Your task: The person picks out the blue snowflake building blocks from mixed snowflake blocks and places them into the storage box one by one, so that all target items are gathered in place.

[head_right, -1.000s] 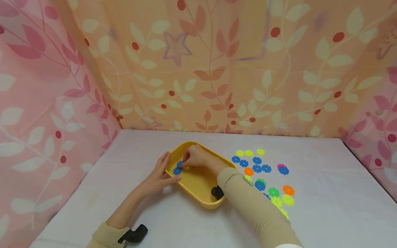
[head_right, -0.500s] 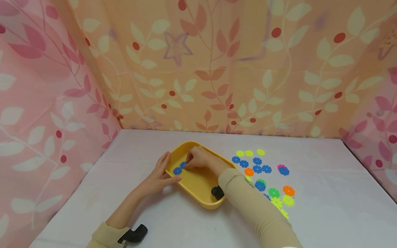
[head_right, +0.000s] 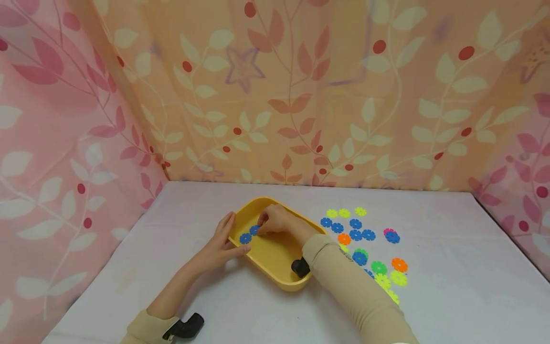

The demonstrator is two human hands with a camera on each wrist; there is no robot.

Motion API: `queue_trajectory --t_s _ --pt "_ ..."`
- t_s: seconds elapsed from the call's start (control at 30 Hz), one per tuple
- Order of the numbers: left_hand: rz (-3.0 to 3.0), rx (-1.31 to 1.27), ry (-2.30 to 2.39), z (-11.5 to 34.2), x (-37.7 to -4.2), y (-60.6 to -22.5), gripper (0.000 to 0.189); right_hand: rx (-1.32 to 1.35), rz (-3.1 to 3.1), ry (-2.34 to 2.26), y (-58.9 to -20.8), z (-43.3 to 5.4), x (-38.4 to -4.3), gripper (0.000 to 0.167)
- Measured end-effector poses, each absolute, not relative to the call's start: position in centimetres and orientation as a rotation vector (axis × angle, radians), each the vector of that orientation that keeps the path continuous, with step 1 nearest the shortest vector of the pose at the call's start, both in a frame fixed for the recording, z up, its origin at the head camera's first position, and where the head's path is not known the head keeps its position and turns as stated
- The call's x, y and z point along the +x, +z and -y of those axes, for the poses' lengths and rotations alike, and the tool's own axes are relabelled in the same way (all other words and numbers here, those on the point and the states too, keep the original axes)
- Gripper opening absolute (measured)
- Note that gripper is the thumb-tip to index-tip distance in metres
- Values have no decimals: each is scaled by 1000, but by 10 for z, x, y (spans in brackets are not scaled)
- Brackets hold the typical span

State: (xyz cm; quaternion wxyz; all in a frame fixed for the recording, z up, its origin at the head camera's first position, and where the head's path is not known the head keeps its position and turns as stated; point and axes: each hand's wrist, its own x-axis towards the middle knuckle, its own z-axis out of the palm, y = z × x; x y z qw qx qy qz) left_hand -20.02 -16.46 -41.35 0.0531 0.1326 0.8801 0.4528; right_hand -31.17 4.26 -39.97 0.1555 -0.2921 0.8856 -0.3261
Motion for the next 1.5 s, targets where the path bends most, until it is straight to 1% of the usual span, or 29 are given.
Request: queue_trajectory --t_s 0.27,0.37,0.5,0.6,0.67,0.8,1.0,1.27,1.33,1.5 --pt "-2680 417 1388 164 -200 -415 108 -797 -2513 -972 -392 -44 -311 21" --pt "-2668 405 1398 164 -201 -416 109 -805 -2526 -1026 -382 -46 -311 22" --pt "-2659 394 1404 165 -202 -416 110 -801 -2444 -1222 -361 -53 -308 29" --pt "-2662 415 1401 165 -203 -414 110 -767 -2330 -1408 -343 -64 -303 33" --pt "-2670 427 1392 166 -204 -413 110 -742 -2290 -1507 -334 -75 -300 34" --pt "-2695 462 1356 166 -205 -414 110 -675 -2300 -1612 -326 -105 -292 34" --pt "-2747 487 1284 169 -203 -413 108 -542 -2406 -1618 -333 -157 -277 41" --pt "-2809 483 1206 169 -203 -411 108 -345 -2513 -1506 -362 -228 -261 52" --pt "-2810 489 1197 169 -203 -411 108 -327 -2525 -1472 -369 -244 -257 53" --pt "-2795 511 1198 165 -204 -410 107 -283 -2549 -1352 -388 -274 -243 48"
